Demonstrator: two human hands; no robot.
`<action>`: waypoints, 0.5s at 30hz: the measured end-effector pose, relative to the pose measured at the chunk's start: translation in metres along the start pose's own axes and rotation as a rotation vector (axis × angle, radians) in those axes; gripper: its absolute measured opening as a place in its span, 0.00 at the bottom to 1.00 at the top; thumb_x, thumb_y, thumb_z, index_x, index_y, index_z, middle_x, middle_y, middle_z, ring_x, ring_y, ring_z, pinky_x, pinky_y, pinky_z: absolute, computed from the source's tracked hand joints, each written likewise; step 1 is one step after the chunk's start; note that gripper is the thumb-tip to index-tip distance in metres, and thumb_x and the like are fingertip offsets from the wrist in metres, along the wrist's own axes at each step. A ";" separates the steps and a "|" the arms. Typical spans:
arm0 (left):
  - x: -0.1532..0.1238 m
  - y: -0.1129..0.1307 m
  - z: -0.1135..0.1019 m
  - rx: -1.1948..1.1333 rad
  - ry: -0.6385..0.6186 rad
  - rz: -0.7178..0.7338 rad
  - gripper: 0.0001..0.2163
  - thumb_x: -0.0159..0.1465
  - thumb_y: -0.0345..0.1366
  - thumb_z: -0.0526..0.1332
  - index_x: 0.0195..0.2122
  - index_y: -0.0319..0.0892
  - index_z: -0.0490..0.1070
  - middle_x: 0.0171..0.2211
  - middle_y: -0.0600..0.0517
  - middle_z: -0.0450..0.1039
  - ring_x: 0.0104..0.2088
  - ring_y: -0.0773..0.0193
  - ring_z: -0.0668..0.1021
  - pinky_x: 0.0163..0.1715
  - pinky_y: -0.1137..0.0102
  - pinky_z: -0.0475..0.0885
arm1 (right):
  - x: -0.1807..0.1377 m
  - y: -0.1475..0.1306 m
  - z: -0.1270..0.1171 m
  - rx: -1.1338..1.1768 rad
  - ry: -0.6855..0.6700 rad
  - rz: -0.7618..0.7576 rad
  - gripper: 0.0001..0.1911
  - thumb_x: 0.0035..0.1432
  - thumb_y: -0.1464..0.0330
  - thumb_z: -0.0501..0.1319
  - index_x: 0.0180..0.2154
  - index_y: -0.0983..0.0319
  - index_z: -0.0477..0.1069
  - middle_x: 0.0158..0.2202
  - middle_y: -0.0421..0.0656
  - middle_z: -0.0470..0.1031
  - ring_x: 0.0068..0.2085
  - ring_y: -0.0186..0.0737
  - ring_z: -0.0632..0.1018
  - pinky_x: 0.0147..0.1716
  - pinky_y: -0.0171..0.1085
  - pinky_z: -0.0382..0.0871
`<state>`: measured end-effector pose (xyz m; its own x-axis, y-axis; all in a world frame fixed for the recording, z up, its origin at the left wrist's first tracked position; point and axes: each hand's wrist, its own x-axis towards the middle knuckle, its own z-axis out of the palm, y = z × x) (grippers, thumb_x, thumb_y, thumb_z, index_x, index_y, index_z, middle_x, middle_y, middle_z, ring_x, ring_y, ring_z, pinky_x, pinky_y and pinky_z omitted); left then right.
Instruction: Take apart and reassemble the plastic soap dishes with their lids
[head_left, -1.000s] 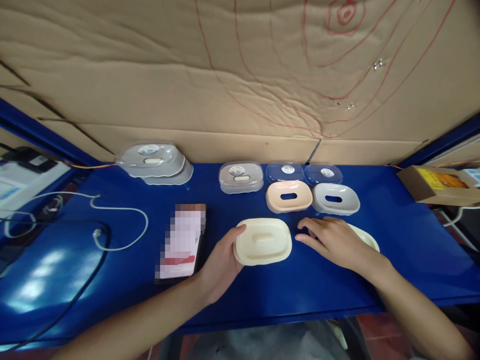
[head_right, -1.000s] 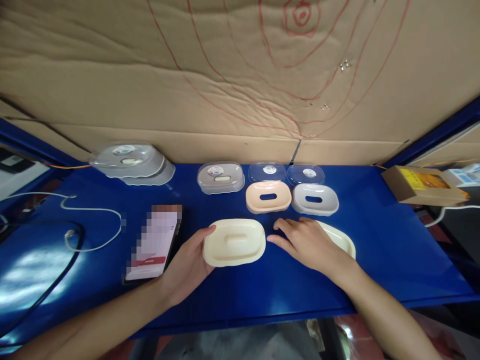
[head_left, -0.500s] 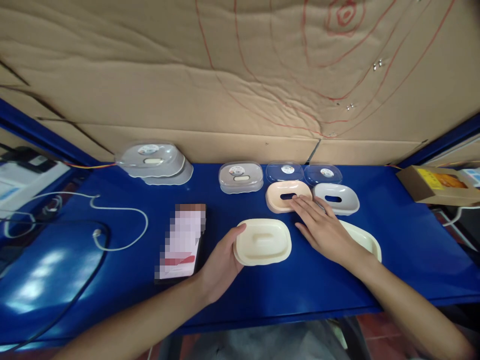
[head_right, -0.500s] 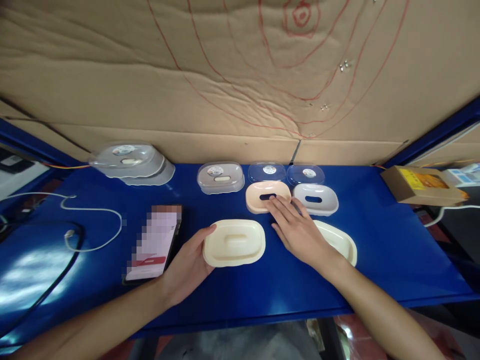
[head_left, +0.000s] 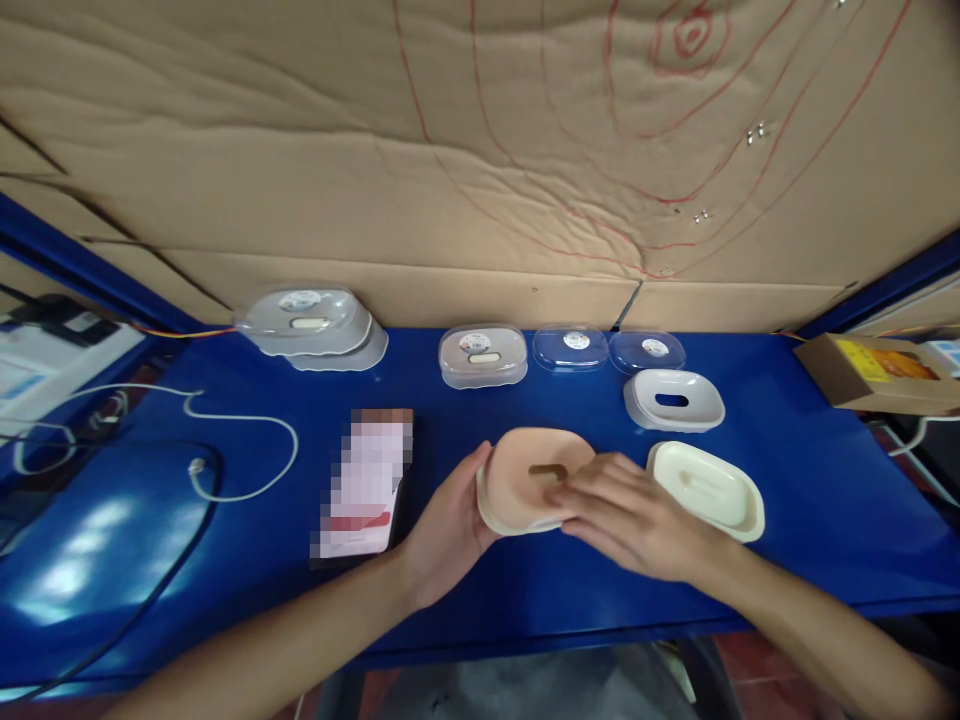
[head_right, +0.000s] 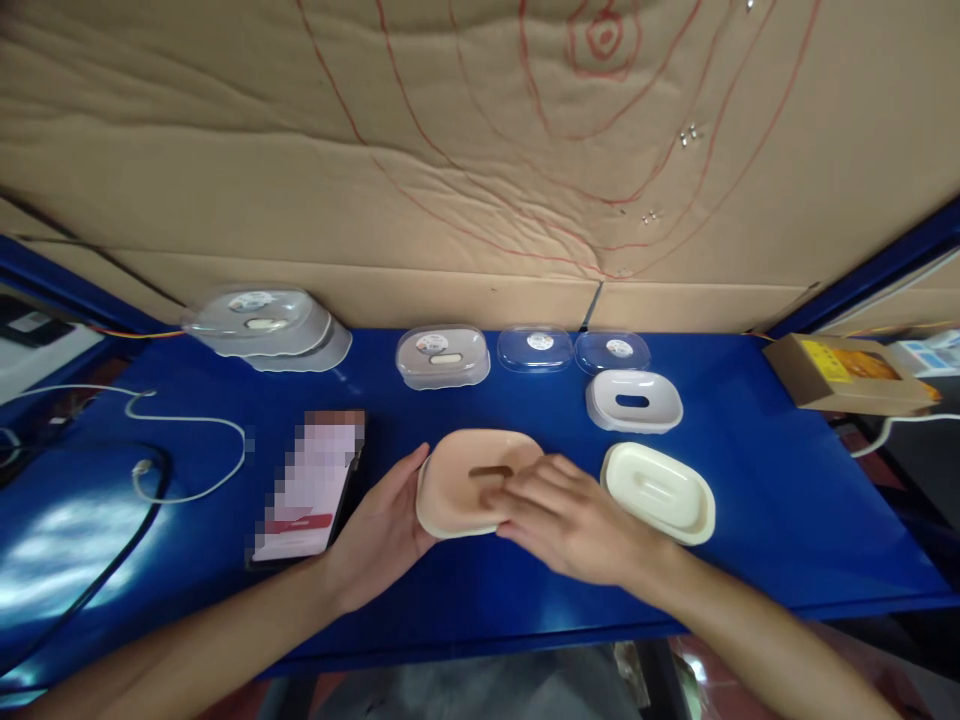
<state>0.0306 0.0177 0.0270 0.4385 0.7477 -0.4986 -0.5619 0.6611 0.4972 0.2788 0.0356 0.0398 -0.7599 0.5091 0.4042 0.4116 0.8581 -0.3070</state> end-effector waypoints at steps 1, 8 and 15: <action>0.000 0.000 0.000 0.008 -0.025 -0.004 0.21 0.75 0.50 0.57 0.56 0.41 0.79 0.54 0.47 0.82 0.56 0.52 0.81 0.52 0.65 0.77 | 0.001 -0.004 0.003 0.003 -0.013 -0.049 0.18 0.73 0.71 0.60 0.62 0.63 0.70 0.52 0.48 0.83 0.53 0.45 0.81 0.54 0.45 0.74; -0.002 0.004 0.005 0.086 -0.144 0.025 0.23 0.77 0.49 0.54 0.60 0.39 0.78 0.59 0.45 0.80 0.62 0.50 0.77 0.58 0.62 0.73 | -0.002 0.002 0.016 -0.022 -0.084 -0.078 0.22 0.74 0.63 0.59 0.64 0.64 0.69 0.56 0.53 0.80 0.60 0.49 0.77 0.60 0.47 0.71; -0.002 0.003 0.004 0.099 -0.049 0.040 0.23 0.76 0.50 0.55 0.61 0.40 0.76 0.59 0.46 0.79 0.64 0.49 0.76 0.58 0.64 0.73 | -0.009 0.038 0.014 0.026 0.053 0.058 0.24 0.77 0.55 0.49 0.64 0.61 0.66 0.56 0.55 0.78 0.57 0.52 0.78 0.55 0.52 0.74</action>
<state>0.0305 0.0182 0.0321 0.4526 0.7740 -0.4428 -0.5086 0.6320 0.5848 0.2950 0.0628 0.0125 -0.7071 0.5615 0.4298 0.4406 0.8253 -0.3533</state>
